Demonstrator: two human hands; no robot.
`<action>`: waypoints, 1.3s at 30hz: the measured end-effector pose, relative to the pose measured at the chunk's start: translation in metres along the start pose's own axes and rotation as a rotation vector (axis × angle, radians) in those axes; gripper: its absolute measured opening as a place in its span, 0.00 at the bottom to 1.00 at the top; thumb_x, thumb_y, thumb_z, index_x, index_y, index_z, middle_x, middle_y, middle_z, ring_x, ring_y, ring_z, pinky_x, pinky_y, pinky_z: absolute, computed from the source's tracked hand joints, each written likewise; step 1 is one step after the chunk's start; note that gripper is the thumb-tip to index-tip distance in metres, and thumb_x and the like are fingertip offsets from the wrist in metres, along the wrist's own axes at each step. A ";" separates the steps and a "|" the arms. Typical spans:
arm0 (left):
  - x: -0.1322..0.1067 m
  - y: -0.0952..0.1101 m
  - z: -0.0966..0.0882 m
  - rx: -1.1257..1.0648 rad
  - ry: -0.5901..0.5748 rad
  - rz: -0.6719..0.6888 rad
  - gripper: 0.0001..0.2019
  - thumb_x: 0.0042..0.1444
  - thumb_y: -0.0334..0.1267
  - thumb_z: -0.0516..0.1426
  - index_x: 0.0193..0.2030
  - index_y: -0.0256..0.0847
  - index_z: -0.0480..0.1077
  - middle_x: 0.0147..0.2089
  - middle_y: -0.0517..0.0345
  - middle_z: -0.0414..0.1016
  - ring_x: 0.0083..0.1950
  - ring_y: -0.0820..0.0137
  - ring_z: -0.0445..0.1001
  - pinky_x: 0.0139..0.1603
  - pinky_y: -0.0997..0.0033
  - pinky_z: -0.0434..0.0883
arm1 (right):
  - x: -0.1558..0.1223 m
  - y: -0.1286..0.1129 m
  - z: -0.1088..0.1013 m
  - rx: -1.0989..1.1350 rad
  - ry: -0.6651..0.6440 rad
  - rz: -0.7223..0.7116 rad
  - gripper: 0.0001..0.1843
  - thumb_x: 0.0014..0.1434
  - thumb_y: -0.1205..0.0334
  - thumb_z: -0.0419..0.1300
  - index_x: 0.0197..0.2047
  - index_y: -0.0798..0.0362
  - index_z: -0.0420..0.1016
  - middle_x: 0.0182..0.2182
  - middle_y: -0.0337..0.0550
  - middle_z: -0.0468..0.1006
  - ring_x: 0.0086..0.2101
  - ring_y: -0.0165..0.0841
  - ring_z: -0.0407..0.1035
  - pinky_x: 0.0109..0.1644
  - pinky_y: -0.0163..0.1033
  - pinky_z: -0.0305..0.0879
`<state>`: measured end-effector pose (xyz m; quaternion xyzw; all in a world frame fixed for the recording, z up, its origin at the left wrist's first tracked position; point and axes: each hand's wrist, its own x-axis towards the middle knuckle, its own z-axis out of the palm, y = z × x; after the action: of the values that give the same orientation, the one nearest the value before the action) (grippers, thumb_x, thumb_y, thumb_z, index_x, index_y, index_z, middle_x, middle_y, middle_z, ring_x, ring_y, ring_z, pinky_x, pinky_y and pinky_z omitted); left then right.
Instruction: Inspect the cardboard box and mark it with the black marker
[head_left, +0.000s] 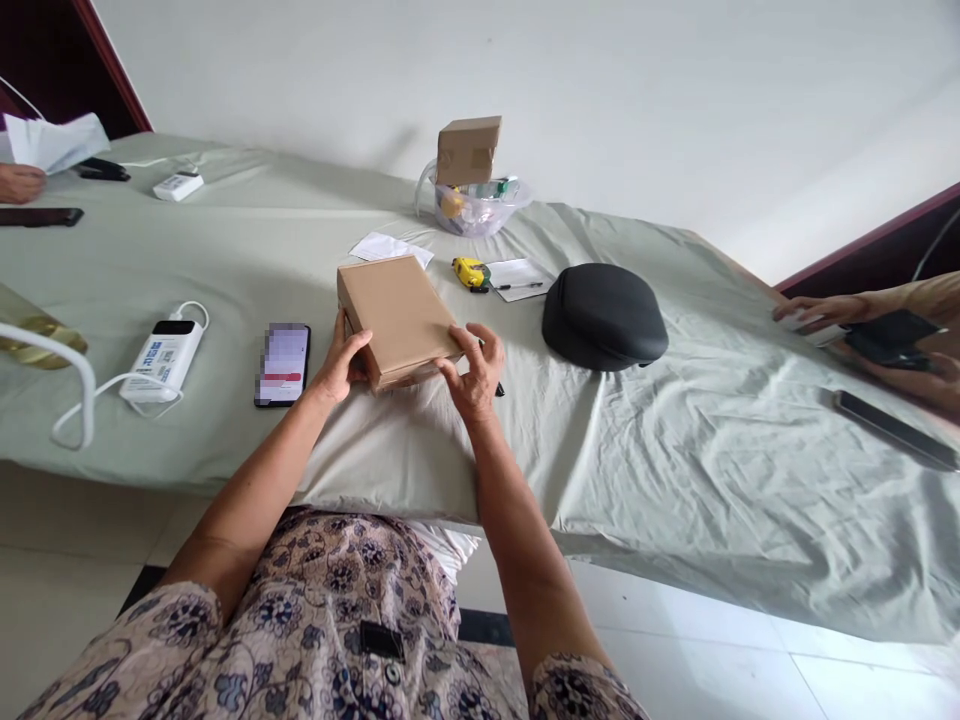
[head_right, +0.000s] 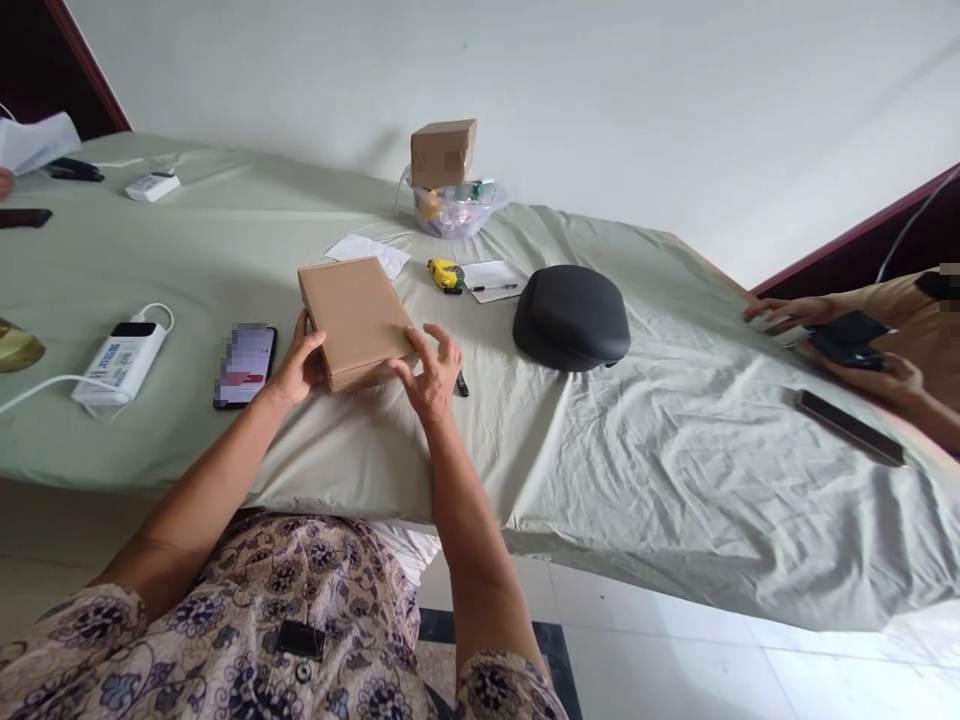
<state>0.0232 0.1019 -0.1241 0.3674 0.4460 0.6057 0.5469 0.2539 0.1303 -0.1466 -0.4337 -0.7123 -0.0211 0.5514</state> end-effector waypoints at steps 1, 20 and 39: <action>-0.001 0.002 0.000 -0.029 -0.037 -0.035 0.51 0.47 0.55 0.67 0.75 0.60 0.48 0.66 0.52 0.71 0.62 0.49 0.74 0.49 0.48 0.81 | 0.001 0.005 -0.001 0.068 -0.002 0.045 0.40 0.61 0.24 0.52 0.55 0.48 0.80 0.50 0.53 0.78 0.50 0.46 0.73 0.61 0.56 0.66; -0.001 0.007 -0.002 -0.268 -0.178 -0.087 0.38 0.52 0.62 0.61 0.66 0.45 0.66 0.66 0.48 0.73 0.66 0.45 0.72 0.54 0.47 0.79 | -0.005 0.020 0.011 0.473 -0.105 0.345 0.34 0.66 0.31 0.51 0.53 0.50 0.79 0.50 0.51 0.83 0.52 0.41 0.76 0.57 0.51 0.74; 0.019 -0.033 -0.012 -0.260 -0.097 -0.168 0.36 0.57 0.49 0.63 0.71 0.47 0.59 0.49 0.54 0.81 0.47 0.58 0.80 0.43 0.61 0.76 | -0.009 0.009 0.019 0.663 -0.102 0.393 0.39 0.60 0.35 0.63 0.69 0.42 0.65 0.57 0.49 0.76 0.39 0.34 0.74 0.39 0.39 0.77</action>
<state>0.0205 0.1191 -0.1598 0.2839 0.3661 0.5921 0.6594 0.2451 0.1399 -0.1647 -0.3606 -0.6103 0.3382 0.6190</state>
